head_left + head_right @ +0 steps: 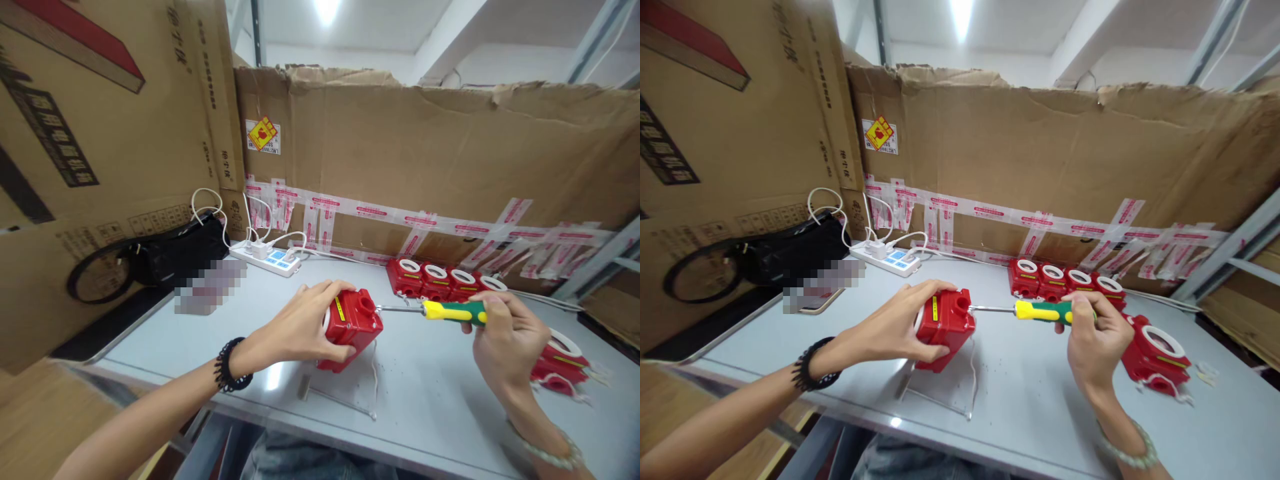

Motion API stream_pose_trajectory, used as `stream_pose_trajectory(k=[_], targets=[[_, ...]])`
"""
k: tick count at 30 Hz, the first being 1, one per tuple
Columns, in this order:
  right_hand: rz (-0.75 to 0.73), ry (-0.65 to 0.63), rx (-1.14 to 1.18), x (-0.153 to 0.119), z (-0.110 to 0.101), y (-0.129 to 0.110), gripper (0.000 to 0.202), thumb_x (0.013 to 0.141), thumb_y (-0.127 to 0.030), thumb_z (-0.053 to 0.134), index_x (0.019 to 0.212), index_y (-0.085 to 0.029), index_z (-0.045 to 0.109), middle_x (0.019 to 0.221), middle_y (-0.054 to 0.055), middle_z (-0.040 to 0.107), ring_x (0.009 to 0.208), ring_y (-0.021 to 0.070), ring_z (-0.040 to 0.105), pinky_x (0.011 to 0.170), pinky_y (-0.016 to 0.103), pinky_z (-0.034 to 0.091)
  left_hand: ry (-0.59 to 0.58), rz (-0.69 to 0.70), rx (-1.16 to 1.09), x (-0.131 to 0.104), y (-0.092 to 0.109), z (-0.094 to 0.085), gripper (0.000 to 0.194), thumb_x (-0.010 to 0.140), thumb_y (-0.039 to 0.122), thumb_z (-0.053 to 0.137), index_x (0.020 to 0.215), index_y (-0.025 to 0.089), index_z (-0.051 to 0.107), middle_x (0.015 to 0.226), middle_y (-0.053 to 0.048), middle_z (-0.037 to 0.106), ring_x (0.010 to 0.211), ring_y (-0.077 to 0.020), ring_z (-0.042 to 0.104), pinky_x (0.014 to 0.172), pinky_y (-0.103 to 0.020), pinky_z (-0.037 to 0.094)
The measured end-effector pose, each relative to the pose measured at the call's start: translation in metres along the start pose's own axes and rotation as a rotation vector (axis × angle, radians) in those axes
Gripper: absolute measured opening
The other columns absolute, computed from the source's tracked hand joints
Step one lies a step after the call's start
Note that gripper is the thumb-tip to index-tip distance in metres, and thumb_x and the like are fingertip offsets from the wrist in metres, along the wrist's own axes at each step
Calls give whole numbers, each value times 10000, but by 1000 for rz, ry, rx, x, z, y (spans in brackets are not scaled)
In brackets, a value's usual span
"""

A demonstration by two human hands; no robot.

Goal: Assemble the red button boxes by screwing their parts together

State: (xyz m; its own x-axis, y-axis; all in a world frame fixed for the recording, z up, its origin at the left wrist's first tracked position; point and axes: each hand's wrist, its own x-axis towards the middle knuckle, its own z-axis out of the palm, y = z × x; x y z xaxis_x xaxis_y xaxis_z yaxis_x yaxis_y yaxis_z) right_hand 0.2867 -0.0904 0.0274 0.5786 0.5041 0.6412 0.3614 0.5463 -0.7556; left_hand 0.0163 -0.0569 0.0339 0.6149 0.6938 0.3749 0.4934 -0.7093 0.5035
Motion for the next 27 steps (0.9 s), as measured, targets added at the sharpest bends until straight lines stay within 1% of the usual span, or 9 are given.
stream_pose_trajectory(k=[5,7,9,13,16,18,21,24,27], targets=[[1,-36,-30,2,-1,3,135,773,-244,561,664,-180,610,512,-40,502,386,85,445,357,231,345,-13,-15,-45,0,-5,-1,632,620,362,705,1187,255,447,1122,-43,573,957,-238,543,837,-375,424],[-3,-36,-65,5,0,8,142,773,-264,567,663,-182,605,503,-44,497,383,89,453,358,231,347,-4,-26,-69,0,-12,-3,632,626,358,706,1191,251,444,1111,-47,575,932,-232,554,814,-370,440],[27,-57,-126,8,0,15,151,763,-288,572,661,-180,598,481,-48,499,380,97,473,365,231,368,20,-41,-91,2,-21,-4,634,623,350,709,1190,244,446,1095,-51,578,906,-225,565,790,-363,456],[146,-183,-300,9,-4,31,146,723,-316,580,671,-180,585,464,-36,545,397,132,542,394,235,407,95,-79,-119,8,-42,-6,644,614,320,714,1193,234,446,1115,-58,568,937,-231,568,804,-366,467],[222,-273,-438,7,-10,45,170,720,-346,564,679,-182,577,465,-18,572,438,166,599,449,248,436,118,-100,-131,13,-51,-4,658,611,305,718,1202,234,438,1118,-53,570,962,-235,567,835,-373,463],[267,-328,-520,6,-15,55,185,723,-361,543,691,-180,570,502,-3,598,474,183,629,497,261,456,117,-107,-144,16,-55,-2,662,613,309,724,1203,238,433,1118,-47,571,971,-235,565,839,-371,465],[325,-405,-595,8,-24,70,203,720,-375,512,714,-177,560,557,18,625,501,200,646,512,274,458,120,-105,-157,17,-57,0,667,614,311,730,1205,246,427,1132,-43,564,981,-234,562,843,-374,466],[350,-477,-631,12,-31,81,185,714,-355,488,707,-183,556,507,11,609,486,204,634,519,282,449,122,-99,-162,16,-58,0,668,619,309,729,1210,250,421,1144,-44,556,993,-237,560,851,-383,464],[344,-554,-687,14,-37,84,179,705,-348,496,720,-190,578,487,-10,594,427,181,587,504,279,418,115,-102,-170,14,-60,0,666,625,321,732,1206,249,415,1136,-46,559,995,-239,561,852,-388,465]])
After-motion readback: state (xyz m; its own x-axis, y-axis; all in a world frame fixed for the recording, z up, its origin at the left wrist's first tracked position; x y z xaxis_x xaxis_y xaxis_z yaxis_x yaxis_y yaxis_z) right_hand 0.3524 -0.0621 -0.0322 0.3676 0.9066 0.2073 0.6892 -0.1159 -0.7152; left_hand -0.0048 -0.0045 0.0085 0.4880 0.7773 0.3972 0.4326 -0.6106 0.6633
